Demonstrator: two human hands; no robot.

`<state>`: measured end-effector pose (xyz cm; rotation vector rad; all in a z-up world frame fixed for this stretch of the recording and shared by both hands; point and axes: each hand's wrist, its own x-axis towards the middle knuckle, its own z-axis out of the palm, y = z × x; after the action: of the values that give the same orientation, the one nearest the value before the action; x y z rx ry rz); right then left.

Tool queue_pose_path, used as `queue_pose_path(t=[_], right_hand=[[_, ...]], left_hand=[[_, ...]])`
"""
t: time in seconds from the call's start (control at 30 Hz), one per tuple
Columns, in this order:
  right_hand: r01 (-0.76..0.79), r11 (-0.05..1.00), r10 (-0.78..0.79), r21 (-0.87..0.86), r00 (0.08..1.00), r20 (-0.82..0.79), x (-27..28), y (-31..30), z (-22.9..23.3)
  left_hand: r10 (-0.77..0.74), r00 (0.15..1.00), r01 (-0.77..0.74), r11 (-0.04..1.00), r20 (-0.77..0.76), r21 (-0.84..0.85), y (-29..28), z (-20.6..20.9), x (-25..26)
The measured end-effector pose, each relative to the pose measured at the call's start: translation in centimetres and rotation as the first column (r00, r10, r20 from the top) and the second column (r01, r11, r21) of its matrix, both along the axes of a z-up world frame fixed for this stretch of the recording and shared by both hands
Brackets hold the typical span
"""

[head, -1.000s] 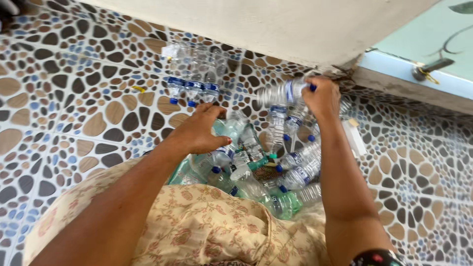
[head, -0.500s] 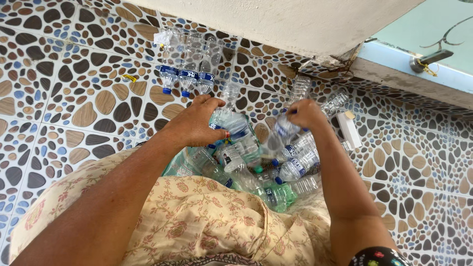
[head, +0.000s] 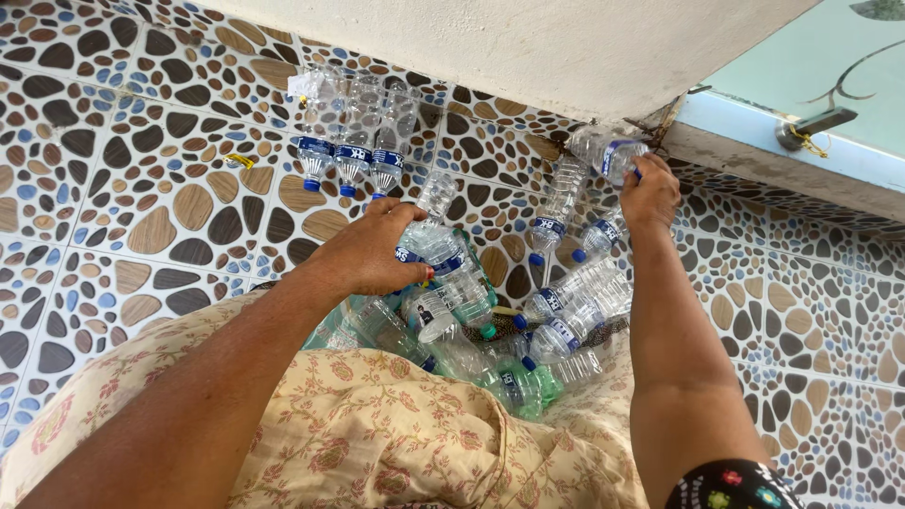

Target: The person sits on a tiled floor and unpacks a green plastic bag containing a toilet brush and multiple empty plastic water bottles. They remove the toilet brush first, then take out the water bottles one by one and arrange them in rows on the floor.

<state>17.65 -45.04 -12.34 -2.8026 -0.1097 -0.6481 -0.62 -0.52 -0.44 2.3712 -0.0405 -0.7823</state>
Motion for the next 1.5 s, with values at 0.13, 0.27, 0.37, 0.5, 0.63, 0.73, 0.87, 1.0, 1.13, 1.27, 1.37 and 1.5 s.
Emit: queue_pose_path(t=[0.13, 0.27, 0.37, 0.5, 0.63, 0.73, 0.87, 1.0, 1.13, 1.27, 1.37, 1.5], right_hand=[[0.04, 0.997, -0.048, -0.061, 0.989, -0.137, -0.5, 0.5, 0.3], [0.316, 0.938, -0.343, -0.141, 0.805, -0.483, -1.5, 2.5, 3.8], [0.369, 0.925, -0.346, -0.086, 0.732, -0.587, -2.8, 2.8, 5.7], [0.494, 0.869, -0.431, 0.018, 0.775, -0.462, -4.4, 0.0, 7.0], [0.371, 0.926, -0.353, 0.064, 0.915, -0.195, -6.0, -5.5, 9.4], [0.376, 0.918, -0.33, 0.126, 0.901, -0.281, -9.3, -10.9, 10.9], [0.47, 0.708, -0.28, 0.527, 0.872, -0.402, -19.3, -19.2, 11.3], [0.428, 0.431, -0.144, 0.794, 0.902, -0.408, -39.4, -22.9, 6.2], [0.873, 0.292, -0.419, 0.389, 0.483, -0.769, -51.5, -22.5, 0.6], [0.948, 0.203, -0.419, 0.247, 0.312, -0.853, -52.4, -21.1, -2.2], [0.957, 0.197, -0.414, 0.212, 0.278, -0.867, -54.9, -18.4, -4.6], [0.957, 0.247, -0.421, 0.154, 0.249, -0.872, -59.4, -16.0, -8.0]], left_hand=[[-0.008, 1.0, 0.008, 1.0, 0.001, -0.018, -0.1, -0.1, 0.2], [-0.004, 1.0, 0.004, 1.0, 0.0, -0.013, 0.0, 0.1, 0.2], [-0.012, 1.0, 0.012, 1.0, 0.005, -0.01, -0.1, 0.1, 0.0], [-0.019, 0.999, 0.02, 0.999, 0.03, -0.027, -0.2, -0.3, 0.2], [-0.051, 0.996, 0.055, 0.997, 0.074, -0.045, -1.0, -1.0, 1.1], [-0.076, 0.989, 0.082, 0.996, 0.124, -0.046, -2.2, -1.5, 1.7], [-0.096, 0.983, 0.109, 0.991, 0.155, -0.08, -3.9, -2.3, 2.1], [-0.164, 0.971, 0.174, 0.984, 0.173, -0.043, -4.7, -3.3, 1.9], [-0.256, 0.948, 0.252, 0.967, 0.187, 0.048, -4.9, -4.4, 2.0], [-0.327, 0.916, 0.311, 0.945, 0.232, 0.101, -4.2, -5.2, 1.7], [-0.369, 0.913, 0.341, 0.924, 0.173, 0.17, -4.7, -4.8, 1.5], [-0.404, 0.906, 0.382, 0.909, 0.125, 0.168, -5.5, -3.4, 0.0]])
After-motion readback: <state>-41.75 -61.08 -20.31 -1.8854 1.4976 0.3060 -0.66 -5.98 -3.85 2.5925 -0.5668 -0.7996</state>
